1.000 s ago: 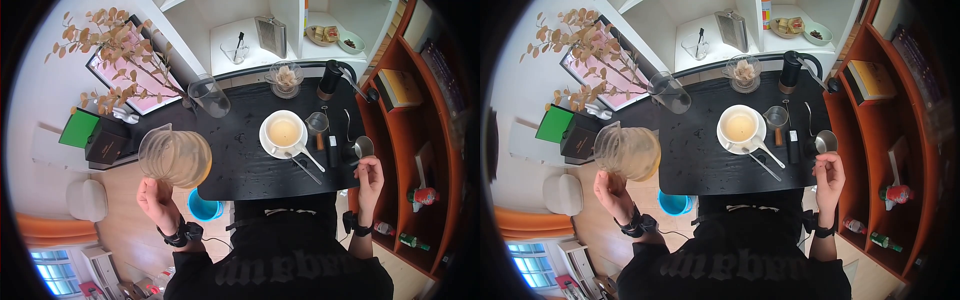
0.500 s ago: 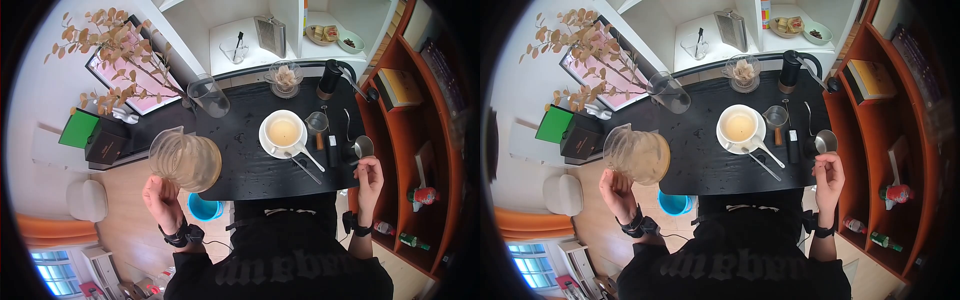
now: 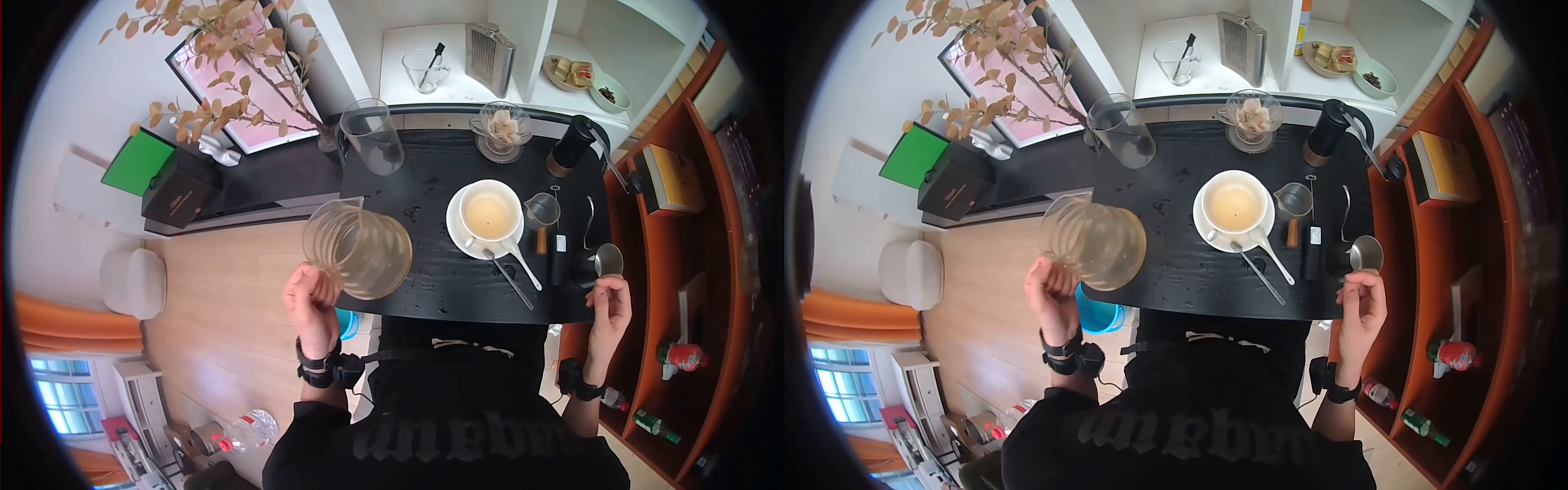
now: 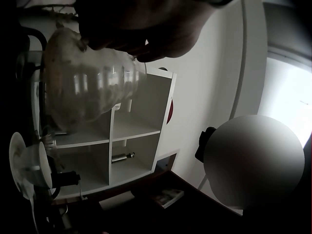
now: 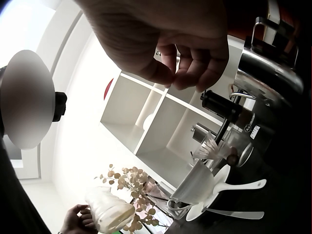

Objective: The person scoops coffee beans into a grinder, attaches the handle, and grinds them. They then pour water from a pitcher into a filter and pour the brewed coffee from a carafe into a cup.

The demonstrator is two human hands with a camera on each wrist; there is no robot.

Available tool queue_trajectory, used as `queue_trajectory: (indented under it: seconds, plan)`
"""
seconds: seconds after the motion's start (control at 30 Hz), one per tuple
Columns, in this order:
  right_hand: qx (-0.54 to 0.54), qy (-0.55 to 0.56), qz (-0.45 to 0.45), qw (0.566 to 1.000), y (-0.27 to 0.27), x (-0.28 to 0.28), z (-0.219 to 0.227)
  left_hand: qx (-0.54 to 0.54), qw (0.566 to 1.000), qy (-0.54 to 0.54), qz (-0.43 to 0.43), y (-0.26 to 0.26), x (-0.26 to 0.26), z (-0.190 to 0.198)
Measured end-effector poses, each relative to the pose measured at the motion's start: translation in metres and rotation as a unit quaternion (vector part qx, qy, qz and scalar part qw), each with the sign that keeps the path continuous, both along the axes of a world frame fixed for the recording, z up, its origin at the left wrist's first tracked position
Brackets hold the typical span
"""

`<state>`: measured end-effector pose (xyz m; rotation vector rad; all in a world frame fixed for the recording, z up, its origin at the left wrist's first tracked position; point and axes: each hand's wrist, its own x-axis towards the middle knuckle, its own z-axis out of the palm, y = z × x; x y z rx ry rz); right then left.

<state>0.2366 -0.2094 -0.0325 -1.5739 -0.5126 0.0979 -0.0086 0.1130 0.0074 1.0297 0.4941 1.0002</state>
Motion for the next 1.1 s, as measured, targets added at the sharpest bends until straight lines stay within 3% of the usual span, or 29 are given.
queue_trajectory:
  seconds: [0.23,0.57,0.83,1.03,1.1]
  plan:
    - [-0.007,0.000,0.014,1.000,0.008,-0.002,0.002,0.028,0.996,0.078,0.023,-0.001,0.013,-0.050]
    - [-0.016,0.000,0.027,1.000,0.013,0.000,0.001,0.002,0.999,0.053,-0.003,0.000,0.029,-0.094]
    - [-0.021,0.002,0.031,0.999,0.016,0.001,0.002,0.032,0.996,0.088,-0.003,0.000,0.030,-0.100]
    - [-0.022,-0.002,0.038,0.999,0.018,0.003,0.001,0.222,0.941,0.251,0.040,-0.009,0.027,-0.082]
    - [-0.022,-0.001,0.037,0.999,0.018,0.003,0.001,0.178,0.953,0.245,0.014,-0.008,0.026,-0.076]
